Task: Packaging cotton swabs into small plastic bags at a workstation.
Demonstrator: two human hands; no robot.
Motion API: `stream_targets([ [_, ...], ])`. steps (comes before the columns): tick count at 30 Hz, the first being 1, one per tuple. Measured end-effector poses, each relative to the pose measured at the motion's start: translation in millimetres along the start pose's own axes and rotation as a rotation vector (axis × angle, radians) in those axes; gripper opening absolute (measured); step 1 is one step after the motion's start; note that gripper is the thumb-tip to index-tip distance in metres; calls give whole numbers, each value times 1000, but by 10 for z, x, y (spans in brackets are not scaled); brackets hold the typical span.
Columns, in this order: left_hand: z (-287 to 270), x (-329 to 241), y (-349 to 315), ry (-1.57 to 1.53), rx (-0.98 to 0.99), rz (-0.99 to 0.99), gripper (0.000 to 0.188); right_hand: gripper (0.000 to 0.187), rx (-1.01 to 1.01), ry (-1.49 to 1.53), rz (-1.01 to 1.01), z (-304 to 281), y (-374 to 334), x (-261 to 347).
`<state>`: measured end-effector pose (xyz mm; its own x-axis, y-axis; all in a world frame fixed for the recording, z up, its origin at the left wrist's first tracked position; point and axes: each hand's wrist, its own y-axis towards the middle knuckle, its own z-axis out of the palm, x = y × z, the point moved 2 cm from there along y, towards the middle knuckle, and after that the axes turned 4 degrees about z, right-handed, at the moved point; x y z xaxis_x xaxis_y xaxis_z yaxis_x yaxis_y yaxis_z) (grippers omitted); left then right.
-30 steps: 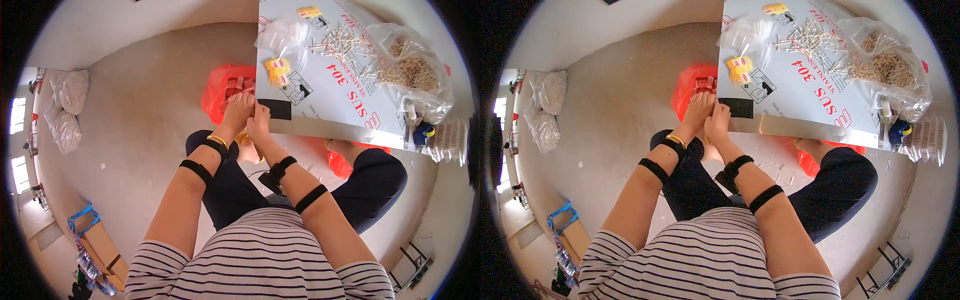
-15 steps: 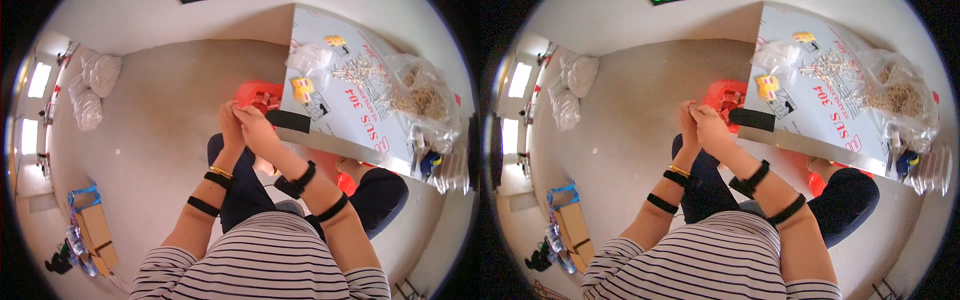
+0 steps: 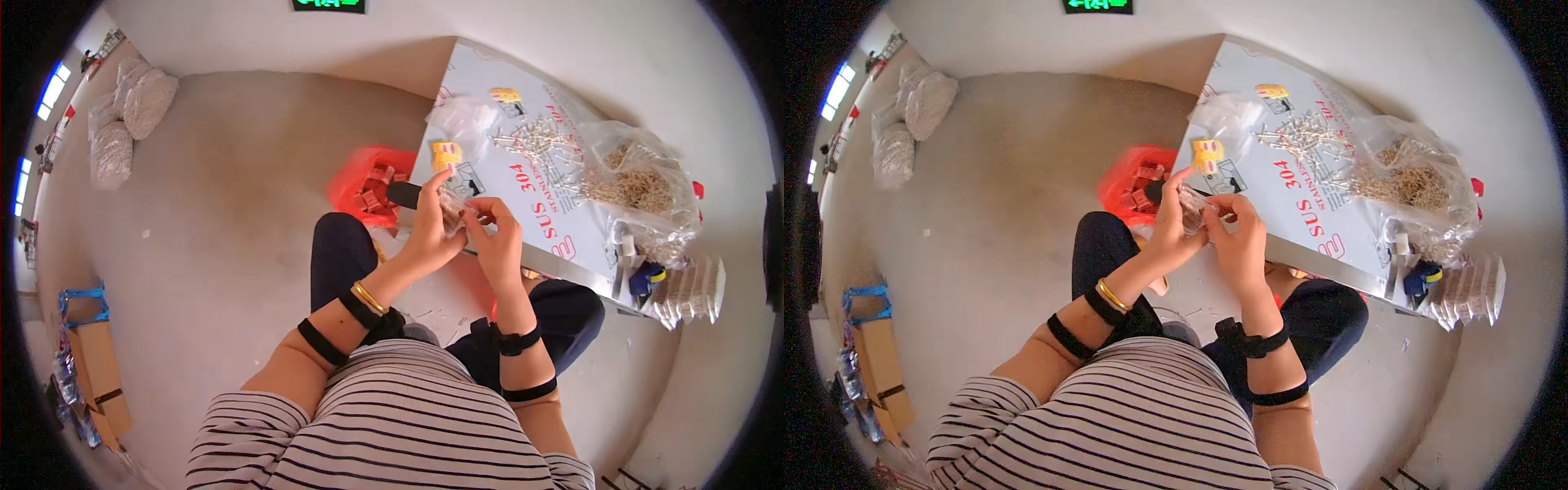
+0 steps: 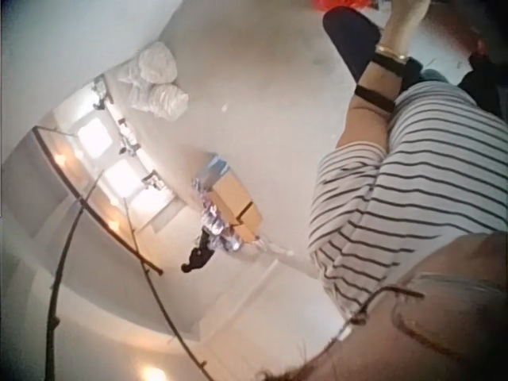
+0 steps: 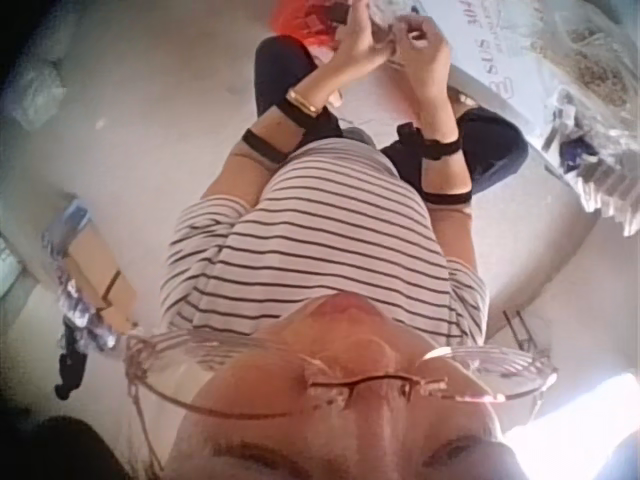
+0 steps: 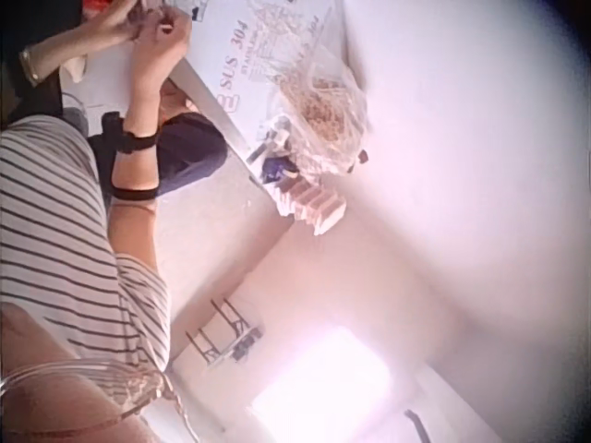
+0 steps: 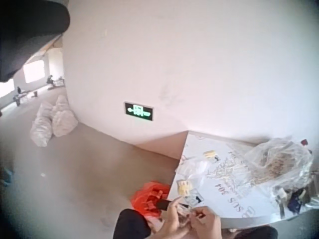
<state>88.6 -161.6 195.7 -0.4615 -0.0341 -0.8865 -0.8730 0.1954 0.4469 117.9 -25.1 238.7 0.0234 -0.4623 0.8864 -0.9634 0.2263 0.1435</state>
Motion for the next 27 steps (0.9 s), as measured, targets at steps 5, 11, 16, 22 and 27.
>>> stream_targets([
  [5,136,149,12,-157,219,-31,51,18,21,25,69,-409,-34,-331],
  [11,309,339,58,-78,176,-144,29,20,22,-57,53,-466,-123,-633],
  [16,368,295,124,-141,213,-99,29,21,12,-83,37,-547,-86,-784],
  [22,374,530,193,-81,424,-329,25,20,30,13,116,-476,-22,-953],
  [27,526,852,124,-174,389,-378,23,14,15,269,273,-333,22,-1378],
])
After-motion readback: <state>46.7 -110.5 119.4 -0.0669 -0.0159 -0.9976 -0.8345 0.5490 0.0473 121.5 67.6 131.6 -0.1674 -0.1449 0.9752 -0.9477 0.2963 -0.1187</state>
